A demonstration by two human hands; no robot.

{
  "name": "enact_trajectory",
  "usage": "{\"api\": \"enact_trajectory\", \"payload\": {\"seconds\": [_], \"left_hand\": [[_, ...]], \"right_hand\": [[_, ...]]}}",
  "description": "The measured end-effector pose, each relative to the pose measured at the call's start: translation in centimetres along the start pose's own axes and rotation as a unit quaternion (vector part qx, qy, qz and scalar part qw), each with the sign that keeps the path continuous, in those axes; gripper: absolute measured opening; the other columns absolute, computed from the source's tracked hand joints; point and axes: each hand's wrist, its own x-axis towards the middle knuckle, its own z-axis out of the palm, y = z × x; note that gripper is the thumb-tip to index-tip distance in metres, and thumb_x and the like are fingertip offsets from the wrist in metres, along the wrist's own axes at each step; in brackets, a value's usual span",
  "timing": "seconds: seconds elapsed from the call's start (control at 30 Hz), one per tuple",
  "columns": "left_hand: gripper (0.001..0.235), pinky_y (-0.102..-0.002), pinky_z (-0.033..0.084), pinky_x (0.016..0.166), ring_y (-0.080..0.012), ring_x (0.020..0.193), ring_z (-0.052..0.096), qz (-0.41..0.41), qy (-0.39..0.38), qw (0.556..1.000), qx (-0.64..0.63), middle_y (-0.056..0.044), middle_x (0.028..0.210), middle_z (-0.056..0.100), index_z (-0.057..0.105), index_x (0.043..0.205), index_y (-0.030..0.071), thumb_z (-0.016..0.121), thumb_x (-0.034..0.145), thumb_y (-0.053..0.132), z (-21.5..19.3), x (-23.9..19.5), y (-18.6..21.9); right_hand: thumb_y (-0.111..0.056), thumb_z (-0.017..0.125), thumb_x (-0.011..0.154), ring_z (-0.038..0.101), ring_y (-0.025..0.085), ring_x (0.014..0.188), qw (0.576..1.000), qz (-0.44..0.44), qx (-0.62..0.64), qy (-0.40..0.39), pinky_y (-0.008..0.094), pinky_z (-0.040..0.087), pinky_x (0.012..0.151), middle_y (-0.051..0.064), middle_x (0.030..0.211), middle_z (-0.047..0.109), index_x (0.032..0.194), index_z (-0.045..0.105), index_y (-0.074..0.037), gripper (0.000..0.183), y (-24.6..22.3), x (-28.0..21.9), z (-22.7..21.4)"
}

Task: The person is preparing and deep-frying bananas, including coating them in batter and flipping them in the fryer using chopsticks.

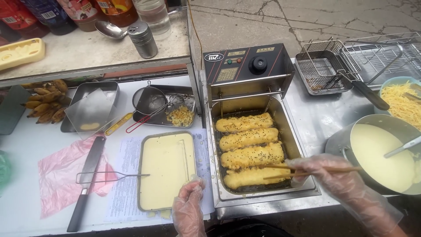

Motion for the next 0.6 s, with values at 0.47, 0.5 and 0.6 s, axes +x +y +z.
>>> {"api": "enact_trajectory", "payload": {"seconds": [0.47,0.5,0.6], "left_hand": [[0.02,-0.036,0.054,0.104,-0.0338,0.111,0.077,0.022,0.032,0.997,0.063,-0.026,0.114,0.08,0.076,0.1,-0.011,0.073,0.087,0.004,-5.3,1.6,0.4],[0.02,-0.036,0.054,0.104,-0.0338,0.111,0.077,0.028,0.038,0.997,0.055,-0.026,0.114,0.08,0.076,0.1,-0.011,0.073,0.087,0.004,-7.1,4.8,-3.3],[0.02,-0.026,0.068,0.069,-0.0189,0.088,0.081,0.368,-0.123,0.92,0.049,-0.016,0.107,0.081,0.078,0.105,0.002,0.066,0.095,0.014,-15.9,10.0,-11.3]], "right_hand": [[-0.034,0.058,0.099,0.091,0.029,0.085,0.877,0.478,-0.048,-0.007,0.032,0.06,0.097,0.02,0.084,0.098,0.086,0.1,0.003,0.058,-4.2,2.2,-3.1],[-0.034,0.058,0.099,0.091,0.029,0.085,0.882,0.468,-0.049,-0.011,0.032,0.06,0.097,0.02,0.084,0.098,0.086,0.1,0.003,0.058,-2.2,2.3,-2.7],[-0.038,0.041,0.103,0.09,0.029,0.062,0.953,0.301,-0.03,0.025,0.036,0.063,0.087,0.019,0.053,0.093,0.084,0.099,-0.005,0.07,-0.7,4.3,0.0]]}}
